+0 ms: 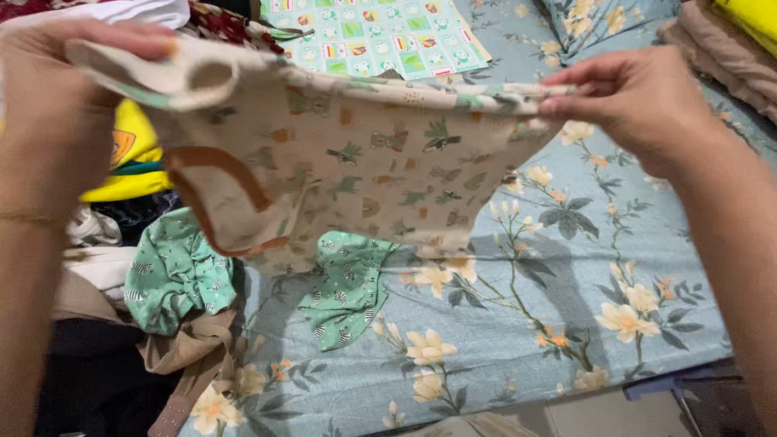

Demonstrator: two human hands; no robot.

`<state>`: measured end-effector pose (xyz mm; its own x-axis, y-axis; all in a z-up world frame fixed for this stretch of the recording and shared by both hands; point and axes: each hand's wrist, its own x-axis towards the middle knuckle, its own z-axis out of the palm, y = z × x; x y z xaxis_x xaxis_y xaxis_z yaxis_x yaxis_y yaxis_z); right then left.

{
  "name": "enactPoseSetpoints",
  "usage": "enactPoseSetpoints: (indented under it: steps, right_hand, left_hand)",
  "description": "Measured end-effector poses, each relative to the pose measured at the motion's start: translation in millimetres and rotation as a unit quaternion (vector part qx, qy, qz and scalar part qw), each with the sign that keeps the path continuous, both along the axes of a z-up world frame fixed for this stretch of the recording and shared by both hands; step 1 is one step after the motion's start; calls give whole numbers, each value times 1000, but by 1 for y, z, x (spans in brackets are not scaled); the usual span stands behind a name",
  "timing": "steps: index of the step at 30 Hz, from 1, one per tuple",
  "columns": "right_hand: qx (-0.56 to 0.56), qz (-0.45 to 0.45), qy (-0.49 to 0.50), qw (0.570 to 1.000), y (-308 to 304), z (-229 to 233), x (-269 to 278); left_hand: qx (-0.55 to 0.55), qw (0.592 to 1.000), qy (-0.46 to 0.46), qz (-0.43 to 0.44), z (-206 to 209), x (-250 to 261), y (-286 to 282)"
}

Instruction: The person folds several items of clothing on a bed, including denim shorts, a red t-shirt, a black garment, a striped shirt, and patterned children's pajamas.

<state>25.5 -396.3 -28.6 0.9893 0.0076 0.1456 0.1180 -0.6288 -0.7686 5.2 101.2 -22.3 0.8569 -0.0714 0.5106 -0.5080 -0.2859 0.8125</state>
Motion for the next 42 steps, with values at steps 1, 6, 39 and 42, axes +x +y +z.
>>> enactPoseSetpoints:
  steps: [1, 6, 39, 42]
  right_hand:
    - [-17, 1, -22, 1000, 1, -6, 7]
    - [-35, -2, -254, 967, -4, -21, 35]
    - [151, -81, 383, 908, -67, -255, -97]
    - [157, -52, 351, 922, -79, -266, -101]
  left_hand:
    - [-51, 998, 13, 16, -5, 4, -4]
    - [-25, 999, 38, 0, 23, 8, -35]
    - [61, 860, 506, 20, -264, -85, -76]
    - [108, 850, 515, 10, -262, -85, -72]
